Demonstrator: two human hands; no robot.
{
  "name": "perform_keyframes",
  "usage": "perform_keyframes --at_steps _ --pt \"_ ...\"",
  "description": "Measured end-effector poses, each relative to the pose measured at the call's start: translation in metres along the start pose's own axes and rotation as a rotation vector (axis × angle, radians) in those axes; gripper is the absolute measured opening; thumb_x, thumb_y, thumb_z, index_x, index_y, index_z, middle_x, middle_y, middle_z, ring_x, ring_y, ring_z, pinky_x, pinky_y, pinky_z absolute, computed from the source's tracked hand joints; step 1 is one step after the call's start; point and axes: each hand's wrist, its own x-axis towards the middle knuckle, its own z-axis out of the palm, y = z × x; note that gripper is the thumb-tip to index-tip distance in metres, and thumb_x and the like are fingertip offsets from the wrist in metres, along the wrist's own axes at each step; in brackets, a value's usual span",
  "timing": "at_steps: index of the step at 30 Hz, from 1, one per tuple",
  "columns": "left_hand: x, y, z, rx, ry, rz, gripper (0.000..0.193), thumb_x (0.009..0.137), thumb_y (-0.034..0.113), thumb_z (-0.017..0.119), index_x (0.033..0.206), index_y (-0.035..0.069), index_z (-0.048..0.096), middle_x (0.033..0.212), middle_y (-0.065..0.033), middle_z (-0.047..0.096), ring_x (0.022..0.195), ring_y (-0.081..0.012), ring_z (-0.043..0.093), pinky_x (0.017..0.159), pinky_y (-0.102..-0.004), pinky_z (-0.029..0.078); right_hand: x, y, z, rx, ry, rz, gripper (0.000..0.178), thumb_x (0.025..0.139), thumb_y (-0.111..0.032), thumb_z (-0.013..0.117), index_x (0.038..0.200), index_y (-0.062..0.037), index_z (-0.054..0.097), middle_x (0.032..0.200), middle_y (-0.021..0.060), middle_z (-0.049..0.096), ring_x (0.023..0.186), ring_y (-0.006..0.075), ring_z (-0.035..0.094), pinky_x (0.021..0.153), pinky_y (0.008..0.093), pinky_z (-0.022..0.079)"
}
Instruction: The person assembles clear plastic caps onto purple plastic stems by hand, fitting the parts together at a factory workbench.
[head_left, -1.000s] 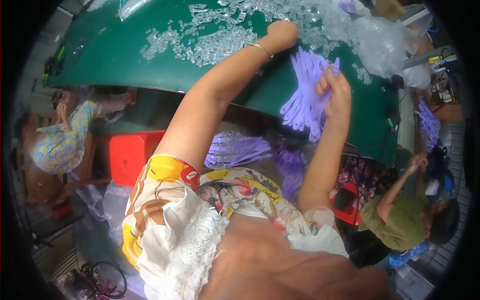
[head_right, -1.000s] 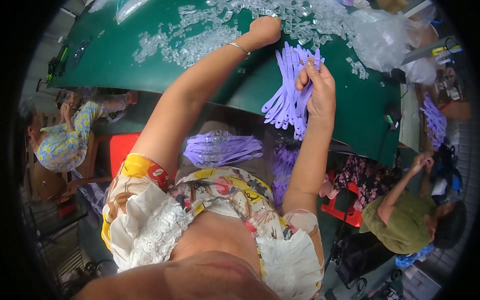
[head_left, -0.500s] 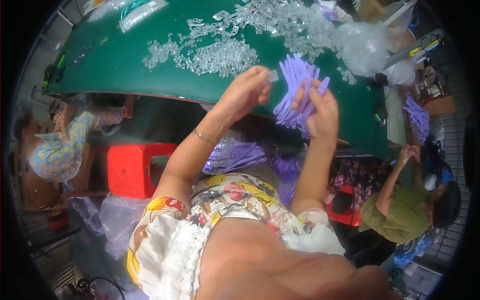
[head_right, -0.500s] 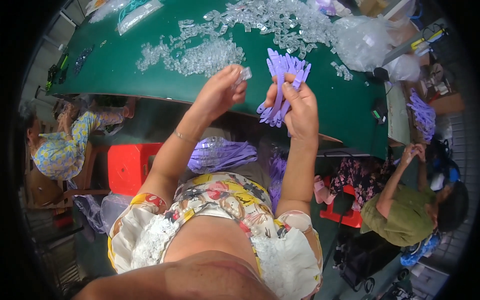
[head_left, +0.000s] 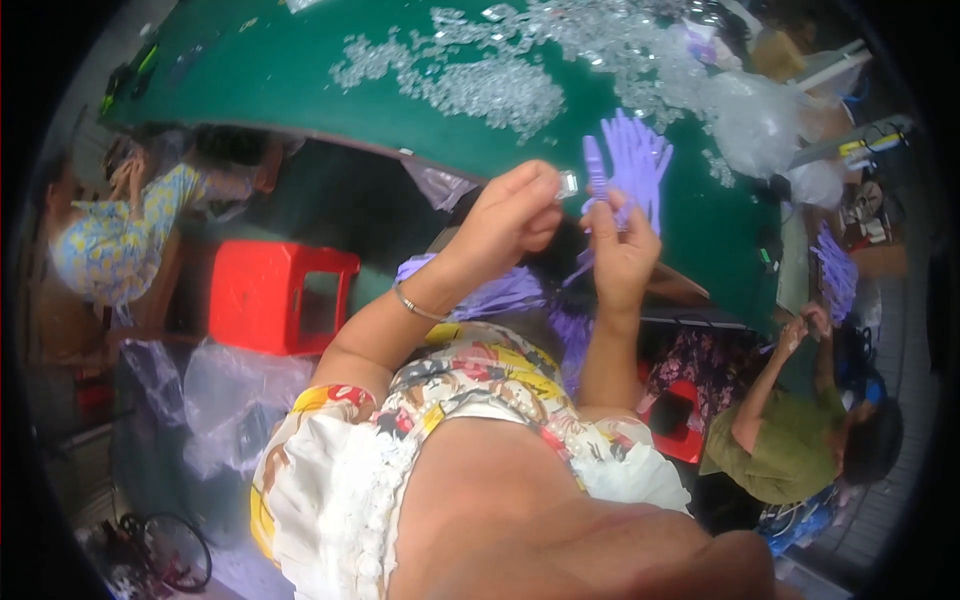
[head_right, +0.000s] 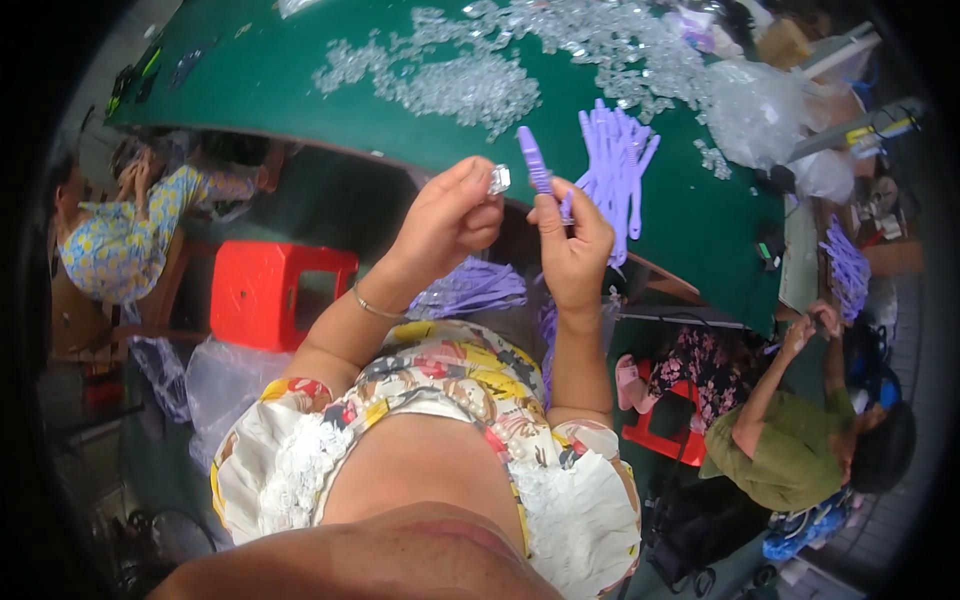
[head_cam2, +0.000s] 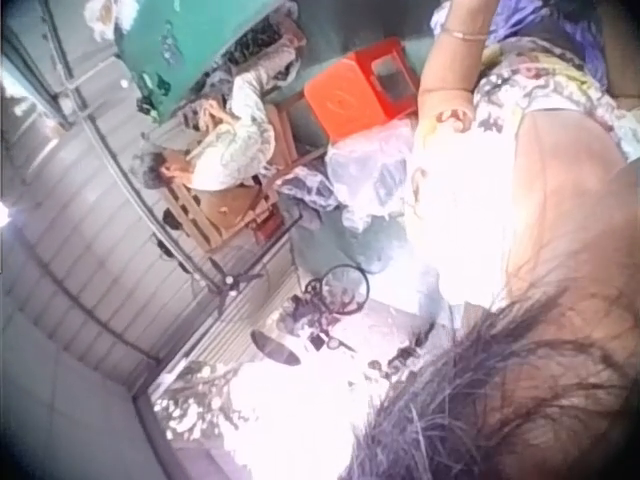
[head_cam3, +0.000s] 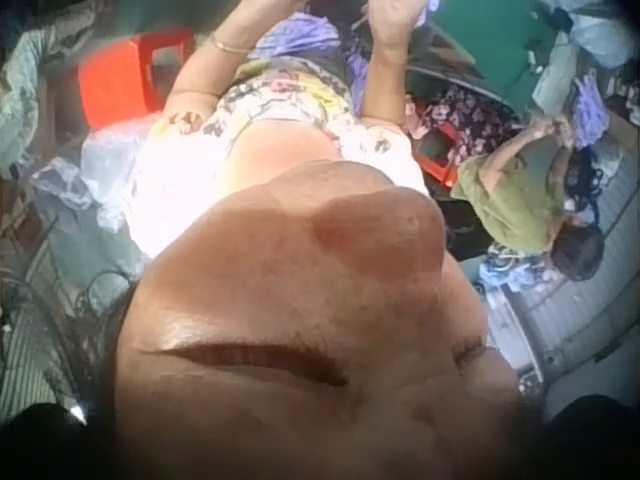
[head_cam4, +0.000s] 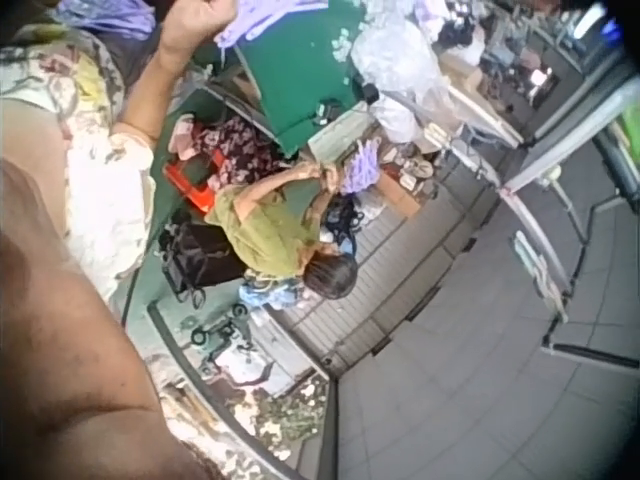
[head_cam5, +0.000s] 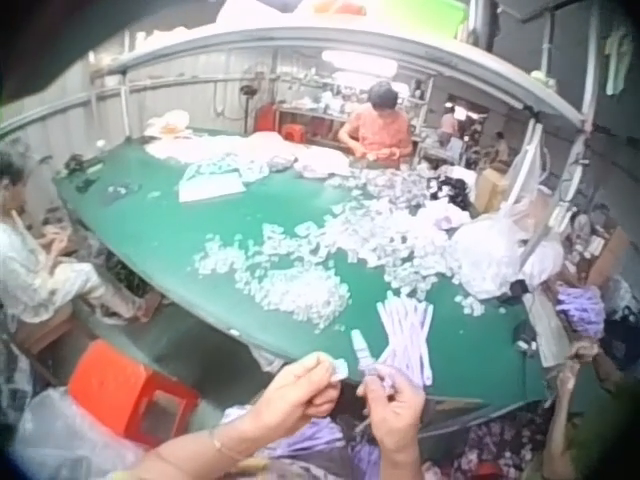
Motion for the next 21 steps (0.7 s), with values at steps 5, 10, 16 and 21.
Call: perform_keyframes --at_steps 5,10,16,21 --pt "-0.004 0.005 0.001 -0.147 -0.018 -0.043 0.024 0.095 0.029 0.039 0.083 0.008 0.043 0.059 0.0039 0.029 0.046 -0.0039 0.021 0.042 -0.0193 0.018 -0.004 0.0 0.008 -0.535 0.176 -0.588 0.016 0.075 0.001 0.065 0.09 0.0016 0.062 0.077 0.0116 0.061 0.065 0.0199 0.059 0.058 0.0279 0.046" --pt "-0.008 0.008 -0.003 -0.267 -0.035 -0.099 0.026 0.096 0.029 0.034 0.082 0.009 0.042 0.058 0.0039 0.032 0.044 -0.0035 0.022 0.041 -0.0192 0.02 -0.004 0.006 0.01 -0.673 0.167 -0.806 0.019 0.07 0.004 0.066 0.089 -0.0007 0.064 0.075 0.0125 0.062 0.064 0.0237 0.06 0.056 0.0301 0.048" --pt "-0.012 0.01 -0.004 -0.334 -0.016 -0.142 0.028 0.097 0.031 0.033 0.082 0.009 0.044 0.058 0.0037 0.035 0.042 -0.0035 0.024 0.041 -0.019 0.021 -0.007 0.011 0.011 -0.722 0.161 -0.834 0.021 0.069 0.003 0.068 0.09 -0.0011 0.065 0.075 0.0128 0.061 0.062 0.0245 0.06 0.054 0.0301 0.047" --pt "-0.014 0.002 -0.007 -0.393 -0.009 -0.209 0.027 0.096 0.03 0.037 0.08 0.009 0.043 0.058 0.0023 0.037 0.042 -0.0053 0.027 0.04 -0.0208 0.023 -0.005 0.011 0.022 -0.713 0.191 -0.847 0.022 0.069 0.001 0.068 0.09 -0.0017 0.065 0.074 0.012 0.061 0.062 0.0245 0.06 0.053 0.0306 0.047"
